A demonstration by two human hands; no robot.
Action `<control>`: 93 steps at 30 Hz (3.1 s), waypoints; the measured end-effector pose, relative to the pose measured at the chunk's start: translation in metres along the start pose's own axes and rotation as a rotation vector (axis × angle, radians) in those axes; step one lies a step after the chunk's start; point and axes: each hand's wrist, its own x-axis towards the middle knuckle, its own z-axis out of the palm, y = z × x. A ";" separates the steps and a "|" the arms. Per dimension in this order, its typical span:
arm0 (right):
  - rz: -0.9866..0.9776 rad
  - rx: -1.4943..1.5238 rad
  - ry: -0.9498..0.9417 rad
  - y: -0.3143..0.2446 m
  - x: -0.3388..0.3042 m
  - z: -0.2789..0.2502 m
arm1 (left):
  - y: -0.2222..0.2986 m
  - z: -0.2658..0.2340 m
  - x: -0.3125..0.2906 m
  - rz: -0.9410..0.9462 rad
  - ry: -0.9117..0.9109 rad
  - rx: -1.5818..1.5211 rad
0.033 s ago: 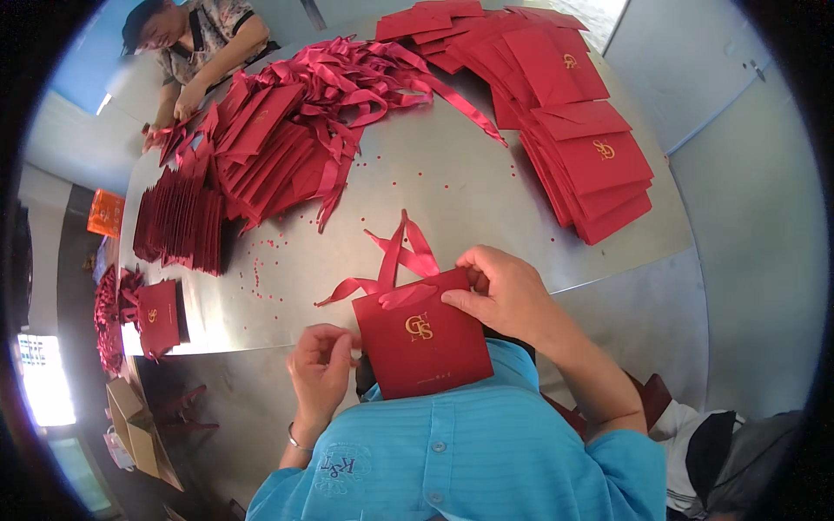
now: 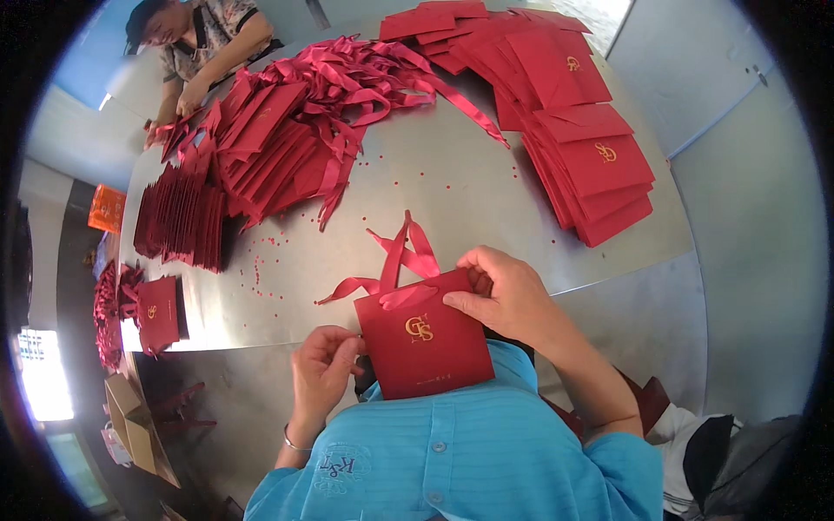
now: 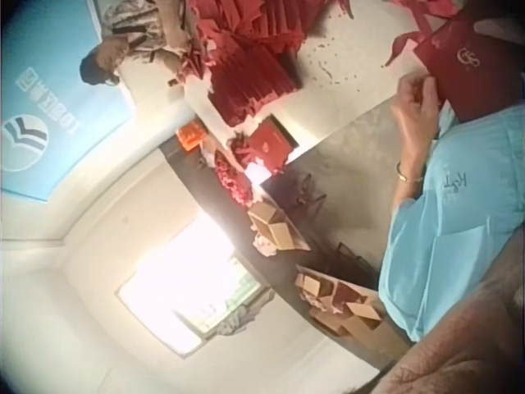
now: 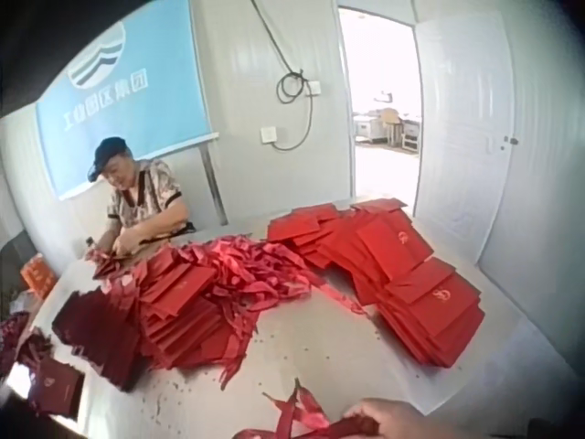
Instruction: The person assembles gift bags by inserting ribbons through the holes and folding the flaps by hand.
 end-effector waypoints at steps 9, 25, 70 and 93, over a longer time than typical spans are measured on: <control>-0.072 0.785 -0.118 -0.003 -0.004 0.003 | 0.005 -0.002 0.025 -0.159 -0.213 0.120; -0.048 0.783 -0.193 0.016 0.011 -0.015 | 0.038 0.025 0.096 -0.376 -0.522 -0.840; -0.038 0.657 -0.152 -0.023 0.031 0.035 | -0.010 0.002 0.033 -0.187 -0.199 -0.696; -0.087 0.347 0.004 0.035 0.076 0.021 | -0.018 -0.300 0.027 0.523 1.333 -0.111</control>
